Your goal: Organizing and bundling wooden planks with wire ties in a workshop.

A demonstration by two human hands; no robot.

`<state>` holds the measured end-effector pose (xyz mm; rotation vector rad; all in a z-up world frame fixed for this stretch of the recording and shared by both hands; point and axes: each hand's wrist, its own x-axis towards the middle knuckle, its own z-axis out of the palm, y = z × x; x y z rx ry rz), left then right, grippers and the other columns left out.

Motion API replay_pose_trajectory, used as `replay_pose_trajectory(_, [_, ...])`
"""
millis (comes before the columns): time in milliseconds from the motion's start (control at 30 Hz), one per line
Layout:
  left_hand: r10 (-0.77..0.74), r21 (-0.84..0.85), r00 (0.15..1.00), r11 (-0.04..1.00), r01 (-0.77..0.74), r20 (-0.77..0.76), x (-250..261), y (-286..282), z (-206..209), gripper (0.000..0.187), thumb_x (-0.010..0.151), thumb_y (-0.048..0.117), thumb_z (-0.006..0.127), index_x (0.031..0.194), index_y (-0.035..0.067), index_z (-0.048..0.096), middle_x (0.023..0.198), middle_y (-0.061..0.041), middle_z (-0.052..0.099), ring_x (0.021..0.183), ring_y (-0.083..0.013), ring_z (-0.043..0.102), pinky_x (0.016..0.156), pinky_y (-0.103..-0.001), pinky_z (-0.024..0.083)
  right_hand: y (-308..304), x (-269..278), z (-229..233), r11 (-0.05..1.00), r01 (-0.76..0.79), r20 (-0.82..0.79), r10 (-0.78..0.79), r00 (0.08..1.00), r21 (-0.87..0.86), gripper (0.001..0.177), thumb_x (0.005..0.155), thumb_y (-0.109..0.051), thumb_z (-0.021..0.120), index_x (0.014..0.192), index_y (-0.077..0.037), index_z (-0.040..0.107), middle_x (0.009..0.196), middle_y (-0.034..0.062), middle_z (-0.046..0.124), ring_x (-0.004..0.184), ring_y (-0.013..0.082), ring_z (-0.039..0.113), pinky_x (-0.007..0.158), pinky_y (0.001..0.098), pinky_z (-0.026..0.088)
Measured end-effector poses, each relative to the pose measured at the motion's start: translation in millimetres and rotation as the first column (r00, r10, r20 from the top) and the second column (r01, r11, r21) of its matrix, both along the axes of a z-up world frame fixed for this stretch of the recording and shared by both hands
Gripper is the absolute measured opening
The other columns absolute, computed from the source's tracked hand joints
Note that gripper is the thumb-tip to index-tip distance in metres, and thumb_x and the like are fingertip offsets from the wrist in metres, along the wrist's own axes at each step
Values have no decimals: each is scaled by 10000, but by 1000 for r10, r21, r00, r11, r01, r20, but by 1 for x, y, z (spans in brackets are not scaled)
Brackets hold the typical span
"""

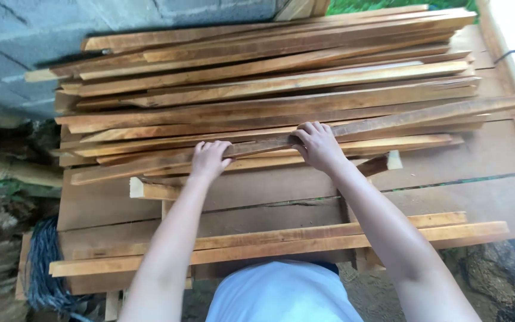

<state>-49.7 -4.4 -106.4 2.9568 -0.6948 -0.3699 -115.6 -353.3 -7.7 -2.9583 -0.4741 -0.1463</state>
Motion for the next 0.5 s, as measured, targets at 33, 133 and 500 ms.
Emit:
replay_pose_trajectory(33, [-6, -121, 1000, 993, 7, 4, 2, 5, 8, 576, 894, 361, 740, 1431, 274, 551, 1376, 31, 622, 1289, -235, 589, 1154, -506, 350, -3, -1, 10, 1000, -15, 75, 15, 997, 1, 407, 871, -385, 730, 1235, -216, 657, 1192, -20, 607, 1139, 217, 590, 999, 393, 459])
replay_pose_trajectory(133, [-15, -338, 995, 940, 48, 99, -6, 9, 82, 507, 857, 341, 764, 1340, 278, 621, 1302, 31, 663, 1196, -251, 640, 1037, -463, 453, -2, -9, 57, 999, -39, 206, 33, 978, 24, 416, 835, -372, 759, 1214, -228, 664, 1174, -17, 609, 1102, 228, 611, 972, 387, 473])
replay_pose_trajectory(500, [45, -286, 995, 958, -17, 91, -98, 48, 203, 447, 790, 451, 781, 1220, 382, 677, 1151, 120, 700, 1088, -190, 675, 946, -406, 490, 21, -86, 119, 968, -71, 130, 40, 991, 239, 361, 864, -342, 785, 1196, -234, 696, 1151, 5, 661, 1006, 276, 663, 919, 413, 506])
